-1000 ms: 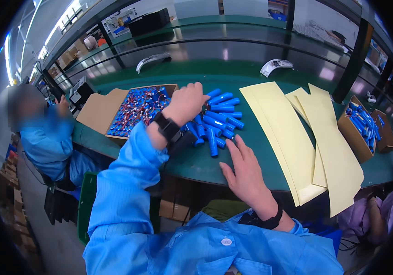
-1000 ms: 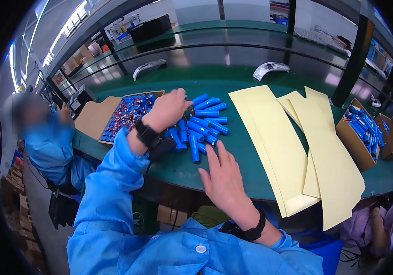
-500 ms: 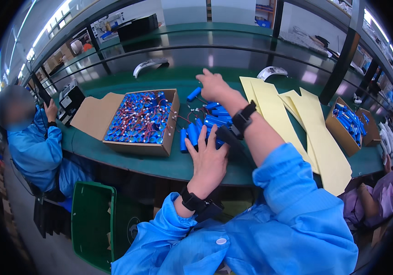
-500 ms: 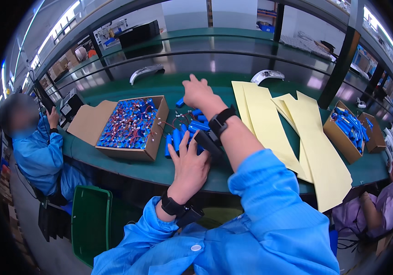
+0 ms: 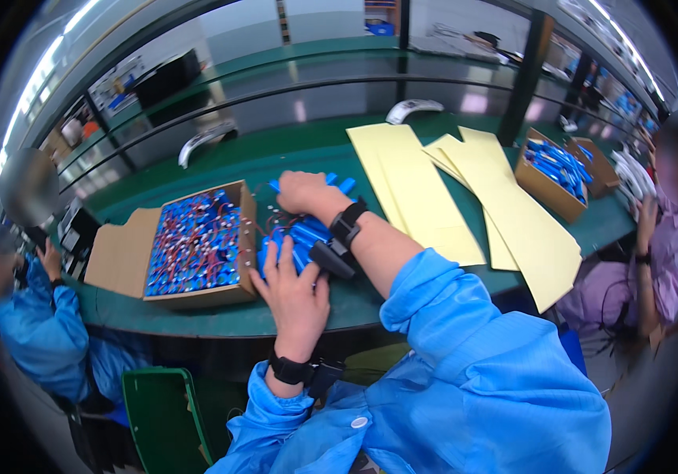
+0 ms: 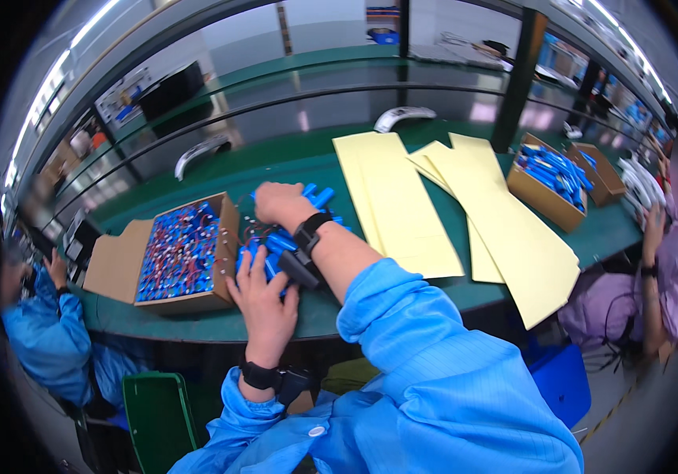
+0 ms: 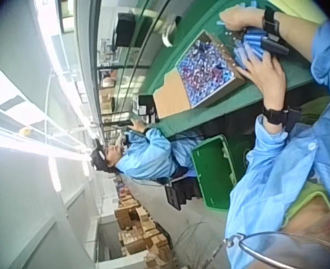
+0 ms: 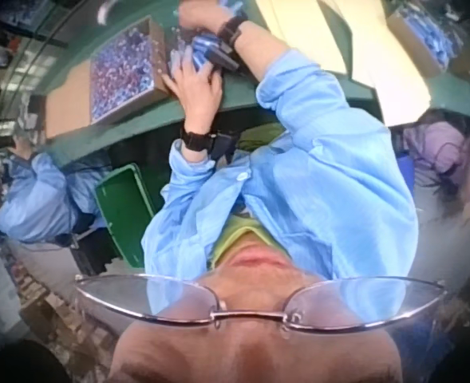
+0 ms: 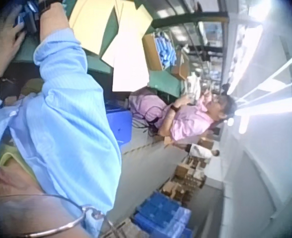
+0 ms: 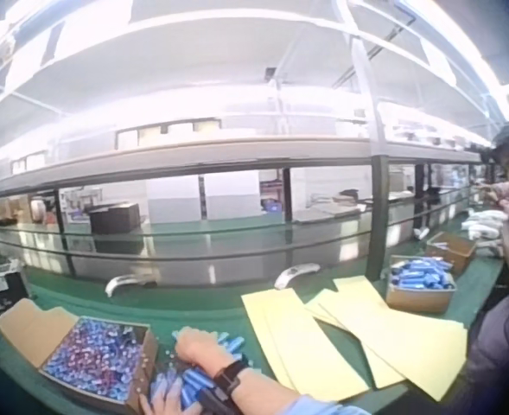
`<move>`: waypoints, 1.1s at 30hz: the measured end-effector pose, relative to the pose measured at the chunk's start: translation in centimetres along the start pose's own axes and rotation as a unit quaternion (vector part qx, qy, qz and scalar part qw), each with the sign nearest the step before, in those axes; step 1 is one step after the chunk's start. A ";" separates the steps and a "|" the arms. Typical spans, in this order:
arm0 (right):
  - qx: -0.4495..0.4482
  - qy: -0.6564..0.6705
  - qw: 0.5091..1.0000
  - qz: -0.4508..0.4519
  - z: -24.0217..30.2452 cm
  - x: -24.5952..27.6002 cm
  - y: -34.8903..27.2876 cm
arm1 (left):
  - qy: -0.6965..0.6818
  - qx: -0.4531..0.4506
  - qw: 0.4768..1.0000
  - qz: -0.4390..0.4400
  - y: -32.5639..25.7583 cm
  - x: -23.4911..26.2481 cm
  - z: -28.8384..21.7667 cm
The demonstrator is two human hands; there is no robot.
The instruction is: The recorder assembles small battery packs by applying insulation sheets to individual cells and placing them into a box.
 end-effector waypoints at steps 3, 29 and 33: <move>-0.016 0.134 0.974 -0.184 -0.6 2.3 -1.6 | -0.036 -0.002 0.999 -0.003 0.3 -0.4 0.3; -0.240 0.153 0.940 -0.190 -20.7 3.0 -20.7 | -0.385 0.038 0.917 0.098 6.2 -7.9 -7.2; -0.266 0.184 0.933 -0.157 -20.3 3.3 -19.7 | -0.662 0.170 0.709 0.172 6.0 -9.7 -6.4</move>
Point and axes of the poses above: each hand's wrist, its own y-axis towards the middle knuckle, its own x-axis out of the back of the hand, z = x × y, the point moved 6 cm from there along y, towards the middle knuckle, and after that the axes turned 9 degrees about z, right-handed, at the moved point
